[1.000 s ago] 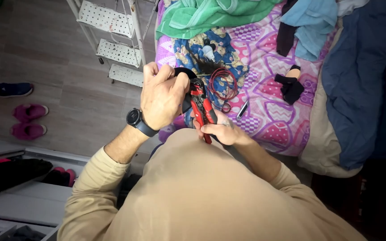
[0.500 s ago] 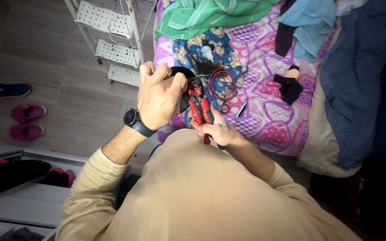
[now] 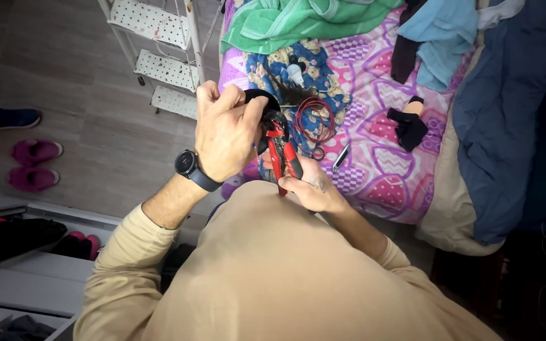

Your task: Stripping and connecting wires to repair or assemble a lamp fixture.

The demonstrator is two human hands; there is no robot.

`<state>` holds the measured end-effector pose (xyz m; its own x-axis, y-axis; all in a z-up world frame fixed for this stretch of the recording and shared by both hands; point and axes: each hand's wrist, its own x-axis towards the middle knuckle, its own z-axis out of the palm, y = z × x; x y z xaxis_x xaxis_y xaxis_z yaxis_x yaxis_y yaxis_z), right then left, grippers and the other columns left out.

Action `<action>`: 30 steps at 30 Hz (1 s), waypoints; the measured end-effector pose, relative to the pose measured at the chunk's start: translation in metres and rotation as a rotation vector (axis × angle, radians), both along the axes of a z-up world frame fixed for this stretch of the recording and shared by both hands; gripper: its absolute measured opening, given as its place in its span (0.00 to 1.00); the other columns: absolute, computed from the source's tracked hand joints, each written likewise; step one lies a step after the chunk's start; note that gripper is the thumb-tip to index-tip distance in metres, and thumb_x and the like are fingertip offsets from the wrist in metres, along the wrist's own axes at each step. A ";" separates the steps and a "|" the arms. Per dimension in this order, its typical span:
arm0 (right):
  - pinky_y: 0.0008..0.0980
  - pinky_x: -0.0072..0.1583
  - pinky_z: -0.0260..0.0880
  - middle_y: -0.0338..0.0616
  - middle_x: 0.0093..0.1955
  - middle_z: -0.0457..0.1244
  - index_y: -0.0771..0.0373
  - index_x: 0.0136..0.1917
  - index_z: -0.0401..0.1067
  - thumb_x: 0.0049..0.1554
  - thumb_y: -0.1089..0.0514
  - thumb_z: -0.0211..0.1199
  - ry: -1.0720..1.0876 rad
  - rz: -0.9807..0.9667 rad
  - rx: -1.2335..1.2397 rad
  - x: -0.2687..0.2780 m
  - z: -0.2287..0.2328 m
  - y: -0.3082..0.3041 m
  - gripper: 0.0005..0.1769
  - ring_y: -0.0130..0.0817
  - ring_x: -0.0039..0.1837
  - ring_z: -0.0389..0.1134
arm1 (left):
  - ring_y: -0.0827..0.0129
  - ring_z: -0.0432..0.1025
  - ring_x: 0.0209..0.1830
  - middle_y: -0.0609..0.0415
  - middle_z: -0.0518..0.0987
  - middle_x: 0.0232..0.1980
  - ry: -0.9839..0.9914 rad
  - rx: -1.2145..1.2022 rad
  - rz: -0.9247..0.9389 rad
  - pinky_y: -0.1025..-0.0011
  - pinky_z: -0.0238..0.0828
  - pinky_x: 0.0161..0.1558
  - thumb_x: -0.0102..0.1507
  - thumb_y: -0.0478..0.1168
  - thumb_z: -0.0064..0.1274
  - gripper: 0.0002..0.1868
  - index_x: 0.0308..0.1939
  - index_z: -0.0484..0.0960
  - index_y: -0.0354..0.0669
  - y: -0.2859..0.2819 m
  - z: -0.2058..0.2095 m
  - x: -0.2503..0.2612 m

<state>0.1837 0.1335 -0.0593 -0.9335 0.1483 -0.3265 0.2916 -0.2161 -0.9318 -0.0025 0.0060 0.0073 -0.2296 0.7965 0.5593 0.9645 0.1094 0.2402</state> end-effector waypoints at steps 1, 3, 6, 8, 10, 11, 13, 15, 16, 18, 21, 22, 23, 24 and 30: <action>0.42 0.72 0.64 0.53 0.71 0.62 0.71 0.74 0.58 0.54 0.72 0.51 -0.001 0.001 0.000 0.001 0.000 0.002 0.34 0.43 0.74 0.64 | 0.62 0.64 0.45 0.58 0.77 0.32 -0.001 0.000 0.001 0.54 0.54 0.53 0.56 0.34 0.60 0.19 0.52 0.80 0.37 -0.001 -0.002 0.000; 0.39 0.70 0.67 0.50 0.71 0.63 0.69 0.74 0.58 0.55 0.72 0.51 0.025 0.011 -0.107 0.002 0.001 0.005 0.33 0.40 0.71 0.66 | 0.62 0.64 0.46 0.57 0.77 0.32 0.013 0.004 -0.009 0.53 0.53 0.54 0.57 0.35 0.61 0.17 0.50 0.81 0.36 -0.002 -0.006 -0.001; 0.39 0.59 0.70 0.50 0.67 0.65 0.67 0.74 0.61 0.56 0.71 0.54 -0.022 -0.057 0.022 0.001 -0.001 -0.001 0.32 0.35 0.67 0.66 | 0.62 0.64 0.46 0.58 0.77 0.32 0.008 0.008 -0.020 0.53 0.53 0.55 0.56 0.35 0.61 0.18 0.50 0.81 0.35 -0.002 -0.003 -0.003; 0.37 0.60 0.71 0.50 0.61 0.67 0.66 0.72 0.66 0.57 0.71 0.56 -0.017 -0.037 0.269 0.005 -0.006 -0.002 0.29 0.34 0.62 0.68 | 0.62 0.64 0.46 0.58 0.77 0.31 -0.002 0.000 -0.019 0.53 0.53 0.54 0.55 0.35 0.61 0.18 0.49 0.82 0.35 -0.001 -0.005 -0.001; 0.36 0.61 0.72 0.51 0.56 0.70 0.65 0.71 0.70 0.58 0.71 0.59 -0.006 -0.014 0.517 0.004 -0.003 -0.003 0.27 0.34 0.57 0.71 | 0.62 0.64 0.46 0.57 0.77 0.31 -0.005 -0.007 -0.015 0.53 0.53 0.54 0.54 0.35 0.60 0.18 0.48 0.82 0.35 0.000 -0.005 -0.001; 0.36 0.58 0.72 0.50 0.58 0.70 0.65 0.71 0.69 0.57 0.71 0.57 -0.059 -0.027 0.416 0.000 0.002 -0.004 0.28 0.35 0.56 0.70 | 0.62 0.64 0.46 0.57 0.76 0.30 -0.001 -0.028 -0.002 0.53 0.52 0.54 0.55 0.35 0.60 0.14 0.44 0.82 0.36 0.000 -0.005 -0.001; 0.36 0.55 0.72 0.50 0.60 0.70 0.65 0.71 0.68 0.56 0.71 0.56 -0.112 -0.038 0.315 -0.002 0.006 -0.003 0.29 0.36 0.55 0.70 | 0.61 0.64 0.46 0.57 0.76 0.29 0.003 -0.050 0.014 0.53 0.52 0.54 0.55 0.36 0.60 0.11 0.40 0.81 0.38 0.001 -0.004 -0.001; 0.35 0.64 0.71 0.48 0.67 0.64 0.66 0.71 0.63 0.51 0.75 0.49 0.074 -0.046 0.022 0.000 0.005 -0.001 0.33 0.37 0.68 0.69 | 0.62 0.64 0.47 0.59 0.75 0.29 0.020 -0.046 0.036 0.52 0.51 0.55 0.58 0.37 0.60 0.06 0.39 0.83 0.42 0.000 -0.004 0.000; 0.35 0.64 0.71 0.48 0.67 0.64 0.66 0.71 0.63 0.51 0.75 0.49 0.075 -0.044 0.022 -0.001 0.004 0.001 0.33 0.37 0.68 0.69 | 0.62 0.64 0.47 0.59 0.75 0.29 0.021 -0.046 0.037 0.52 0.51 0.55 0.58 0.37 0.60 0.06 0.39 0.83 0.42 0.000 -0.002 0.001; 0.38 0.63 0.71 0.51 0.67 0.64 0.65 0.70 0.63 0.53 0.74 0.51 0.041 -0.079 -0.100 -0.001 0.000 0.005 0.31 0.42 0.68 0.69 | 0.63 0.64 0.51 0.61 0.78 0.39 0.041 0.026 0.079 0.51 0.50 0.56 0.60 0.38 0.59 0.10 0.44 0.85 0.43 0.002 0.000 0.004; 0.44 0.66 0.73 0.58 0.72 0.64 0.75 0.54 0.63 0.57 0.74 0.55 0.168 -0.079 -0.150 0.004 -0.025 0.014 0.10 0.49 0.71 0.70 | 0.63 0.64 0.56 0.61 0.79 0.50 0.063 0.070 0.139 0.52 0.50 0.57 0.60 0.39 0.57 0.11 0.46 0.84 0.44 0.005 -0.004 0.006; 0.44 0.66 0.73 0.58 0.72 0.64 0.75 0.54 0.63 0.57 0.74 0.55 0.167 -0.077 -0.151 0.003 -0.020 0.013 0.10 0.49 0.71 0.70 | 0.63 0.64 0.56 0.61 0.79 0.50 0.063 0.069 0.141 0.52 0.50 0.57 0.60 0.39 0.57 0.11 0.46 0.84 0.44 0.006 -0.007 0.006; 0.45 0.67 0.73 0.58 0.71 0.64 0.75 0.58 0.65 0.57 0.73 0.55 0.203 -0.058 -0.133 0.001 -0.016 0.013 0.14 0.49 0.71 0.70 | 0.63 0.64 0.56 0.62 0.79 0.50 0.057 0.064 0.146 0.52 0.50 0.56 0.60 0.39 0.57 0.10 0.45 0.84 0.44 0.007 -0.009 0.006; 0.46 0.67 0.73 0.59 0.71 0.64 0.74 0.61 0.66 0.57 0.72 0.55 0.238 -0.039 -0.114 -0.001 -0.011 0.014 0.18 0.49 0.70 0.70 | 0.63 0.64 0.56 0.63 0.79 0.50 0.051 0.058 0.151 0.53 0.50 0.55 0.60 0.38 0.57 0.10 0.45 0.84 0.45 0.008 -0.012 0.005; 0.42 0.66 0.70 0.55 0.67 0.64 0.71 0.69 0.63 0.55 0.71 0.51 0.150 -0.041 -0.069 -0.004 0.006 0.014 0.27 0.44 0.67 0.69 | 0.63 0.64 0.54 0.63 0.78 0.44 0.020 0.038 0.146 0.53 0.49 0.53 0.57 0.38 0.57 0.11 0.43 0.84 0.45 0.006 -0.017 0.006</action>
<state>0.1795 0.1474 -0.0535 -0.9661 0.1692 -0.1950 0.1404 -0.2894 -0.9468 0.0034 0.0123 -0.0097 -0.3301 0.7337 0.5939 0.9436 0.2403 0.2276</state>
